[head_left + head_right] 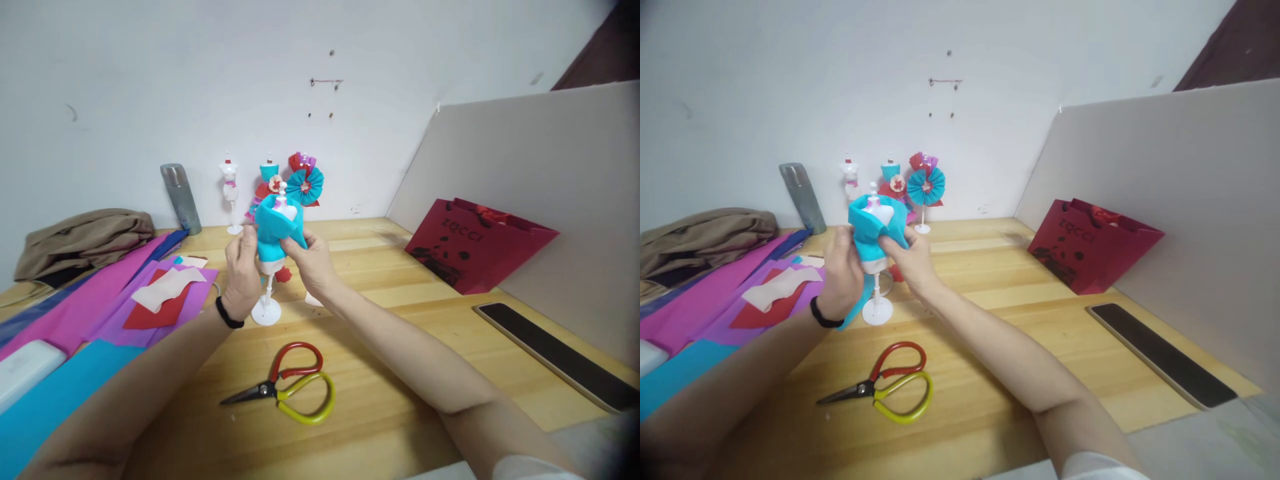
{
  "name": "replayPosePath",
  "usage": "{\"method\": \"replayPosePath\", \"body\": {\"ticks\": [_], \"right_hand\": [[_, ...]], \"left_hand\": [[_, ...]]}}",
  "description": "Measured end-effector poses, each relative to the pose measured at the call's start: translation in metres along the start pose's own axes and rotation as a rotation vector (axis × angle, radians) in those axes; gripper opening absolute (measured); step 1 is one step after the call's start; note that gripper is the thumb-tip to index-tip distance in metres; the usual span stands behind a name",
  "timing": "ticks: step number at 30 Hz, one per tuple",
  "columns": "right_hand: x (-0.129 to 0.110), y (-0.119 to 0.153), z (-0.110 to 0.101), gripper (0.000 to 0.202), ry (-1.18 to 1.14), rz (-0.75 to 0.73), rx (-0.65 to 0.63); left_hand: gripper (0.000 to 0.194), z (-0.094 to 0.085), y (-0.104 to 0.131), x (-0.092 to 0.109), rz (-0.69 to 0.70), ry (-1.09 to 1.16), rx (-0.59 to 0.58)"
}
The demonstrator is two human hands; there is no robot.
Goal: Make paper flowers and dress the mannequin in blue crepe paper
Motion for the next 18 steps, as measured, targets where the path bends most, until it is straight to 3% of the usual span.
{"method": "replayPosePath", "body": {"ticks": [3, 9, 15, 18], "right_hand": [[-0.004, 0.002, -0.002, 0.024, 0.044, -0.023, 0.047], [-0.003, 0.001, -0.002, 0.025, 0.047, -0.024, 0.035], [-0.001, -0.007, -0.003, 0.039, -0.073, 0.015, -0.117], [0.009, -0.014, -0.009, 0.047, -0.075, 0.021, -0.107]], "left_hand": [[0.032, 0.002, 0.007, 0.007, 0.109, -0.107, 0.008], [0.019, 0.003, 0.004, 0.008, 0.134, -0.186, 0.057], [0.02, -0.002, -0.009, 0.014, 0.133, -0.226, 0.045], [0.023, -0.007, -0.019, 0.018, 0.124, -0.277, 0.047]]}}
Point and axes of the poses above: each hand's wrist, its own y-axis away from the middle knuckle, its own z-axis out of the palm, x = y × z, the point moved 5 cm from there along -y, towards the middle knuckle, and after that the axes turned 4 degrees about x, right-handed, at the moved point
